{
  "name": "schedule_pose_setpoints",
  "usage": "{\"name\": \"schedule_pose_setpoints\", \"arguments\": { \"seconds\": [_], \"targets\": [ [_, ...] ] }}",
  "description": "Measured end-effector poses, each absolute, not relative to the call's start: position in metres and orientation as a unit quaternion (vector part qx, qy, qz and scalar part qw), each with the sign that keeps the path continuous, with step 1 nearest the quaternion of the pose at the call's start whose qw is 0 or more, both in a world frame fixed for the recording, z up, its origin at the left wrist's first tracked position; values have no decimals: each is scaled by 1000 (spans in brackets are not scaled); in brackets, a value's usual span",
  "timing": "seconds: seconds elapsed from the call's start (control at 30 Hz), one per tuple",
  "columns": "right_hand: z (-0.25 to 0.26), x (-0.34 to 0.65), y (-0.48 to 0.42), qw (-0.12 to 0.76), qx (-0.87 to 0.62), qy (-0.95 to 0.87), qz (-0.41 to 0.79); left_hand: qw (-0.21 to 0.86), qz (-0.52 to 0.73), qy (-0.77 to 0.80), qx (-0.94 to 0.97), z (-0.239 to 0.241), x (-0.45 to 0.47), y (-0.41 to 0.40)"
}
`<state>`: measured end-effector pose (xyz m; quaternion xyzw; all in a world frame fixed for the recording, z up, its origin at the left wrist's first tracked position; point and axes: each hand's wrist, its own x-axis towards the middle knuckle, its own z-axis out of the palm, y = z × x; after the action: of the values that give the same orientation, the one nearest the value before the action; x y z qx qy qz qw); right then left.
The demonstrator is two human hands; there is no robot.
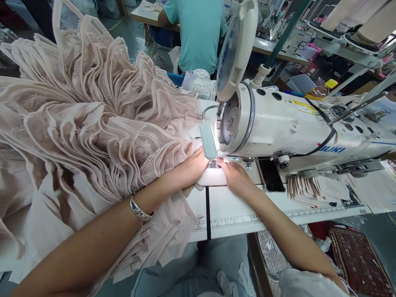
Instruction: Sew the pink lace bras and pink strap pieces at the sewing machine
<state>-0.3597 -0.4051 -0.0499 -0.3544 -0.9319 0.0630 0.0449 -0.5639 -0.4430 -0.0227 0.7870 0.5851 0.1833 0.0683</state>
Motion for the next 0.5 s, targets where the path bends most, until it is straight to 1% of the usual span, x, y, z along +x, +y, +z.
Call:
{"name": "schedule_pose_setpoints", "arguments": {
  "seconds": [0.13, 0.33, 0.4, 0.5],
  "targets": [
    [-52, -360, -403, 52, -380, -920, 79, -40, 139, 559, 817, -30, -563, -449],
    [-62, -363, -394, 70, -411, -904, 89, -136, 29, 507, 850, -27, -558, -456],
    [-62, -363, -394, 76, -416, -902, 85, -140, 41, 525, 838, -27, -559, -453],
    [-60, -361, -397, 83, -413, -903, 89, -67, 105, 565, 816, -32, -562, -446]
  ]
}}
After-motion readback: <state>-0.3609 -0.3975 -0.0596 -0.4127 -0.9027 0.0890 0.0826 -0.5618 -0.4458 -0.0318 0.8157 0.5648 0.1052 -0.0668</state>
